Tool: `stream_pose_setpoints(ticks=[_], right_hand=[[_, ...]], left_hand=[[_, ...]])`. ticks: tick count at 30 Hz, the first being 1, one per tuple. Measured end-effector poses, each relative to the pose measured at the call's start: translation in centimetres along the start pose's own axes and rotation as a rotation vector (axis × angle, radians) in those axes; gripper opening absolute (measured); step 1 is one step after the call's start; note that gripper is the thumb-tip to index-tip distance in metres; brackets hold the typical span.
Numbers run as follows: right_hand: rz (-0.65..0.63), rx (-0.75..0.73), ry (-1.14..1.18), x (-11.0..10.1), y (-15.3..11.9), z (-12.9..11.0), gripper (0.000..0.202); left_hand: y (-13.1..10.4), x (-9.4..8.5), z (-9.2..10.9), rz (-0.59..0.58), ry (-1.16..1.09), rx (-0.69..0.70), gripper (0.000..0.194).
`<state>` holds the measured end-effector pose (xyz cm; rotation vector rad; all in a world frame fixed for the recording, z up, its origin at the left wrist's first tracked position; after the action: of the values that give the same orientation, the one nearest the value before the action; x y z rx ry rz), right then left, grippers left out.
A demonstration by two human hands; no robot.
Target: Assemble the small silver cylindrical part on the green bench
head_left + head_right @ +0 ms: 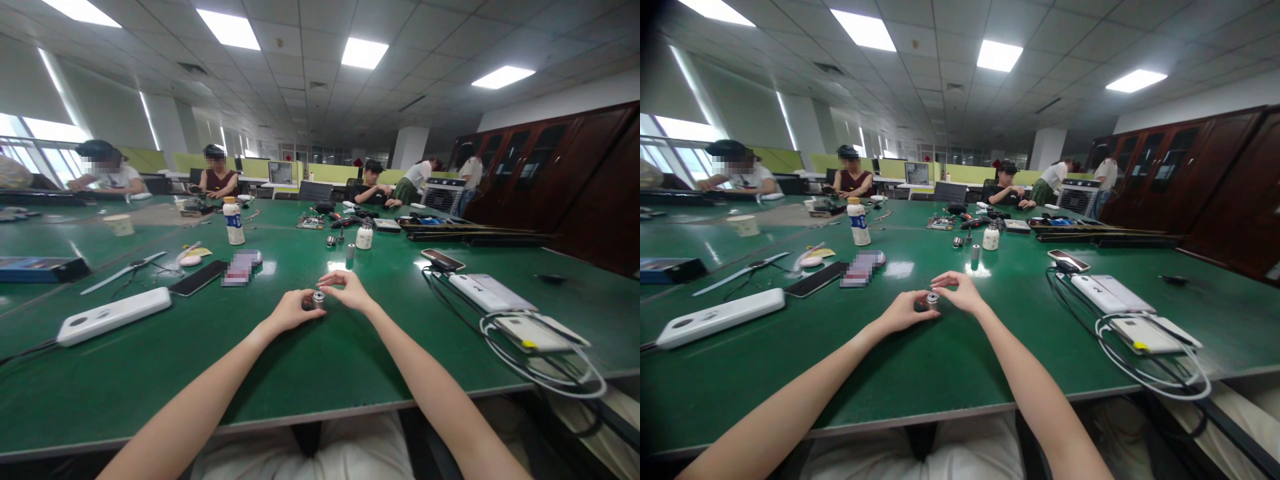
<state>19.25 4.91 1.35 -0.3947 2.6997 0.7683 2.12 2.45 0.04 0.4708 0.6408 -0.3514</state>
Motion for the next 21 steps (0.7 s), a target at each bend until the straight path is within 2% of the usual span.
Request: stream_pose_setpoints(ticks=[5, 10, 13, 16, 18, 21], right_hand=[[-0.024, -0.026, -0.175, 1.1, -0.6, -1.2, 0.013], [0.150, 0.047, -0.403, 0.3, -0.6, -1.4, 0.019], [0.224, 0.039, -0.312, -0.2, -0.6, -1.5, 0.025], [0.125, -0.043, -0.204, 0.4, -0.7, -1.7, 0.031], [0.053, -0.057, -0.213, 1.0, -0.8, -1.6, 0.027], [0.113, -0.051, -0.198, 0.9, -0.4, -1.1, 0.018]], left_hand=[[0.0, 0.0, 0.1, -0.003, 0.016, 0.010, 0.045], [0.1, 0.1, -0.2, -0.012, 0.017, -0.011, 0.042], [0.1, 0.1, -0.4, -0.013, 0.023, -0.027, 0.041], [0.1, 0.1, -0.4, -0.010, 0.040, -0.019, 0.042], [0.1, 0.1, -0.4, -0.010, 0.034, -0.010, 0.040], [0.1, 0.2, -0.4, -0.007, 0.012, -0.010, 0.040]])
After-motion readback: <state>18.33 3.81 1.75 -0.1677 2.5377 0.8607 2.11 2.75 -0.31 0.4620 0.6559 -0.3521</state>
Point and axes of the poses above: each hand's wrist, its own y-axis towards the middle knuckle, its own x-axis out of the palm, z = x × y, the point moved 3 cm from there along y, towards the middle knuckle, and after that the axes turned 6 degrees about -y, right-handed, at the moved point
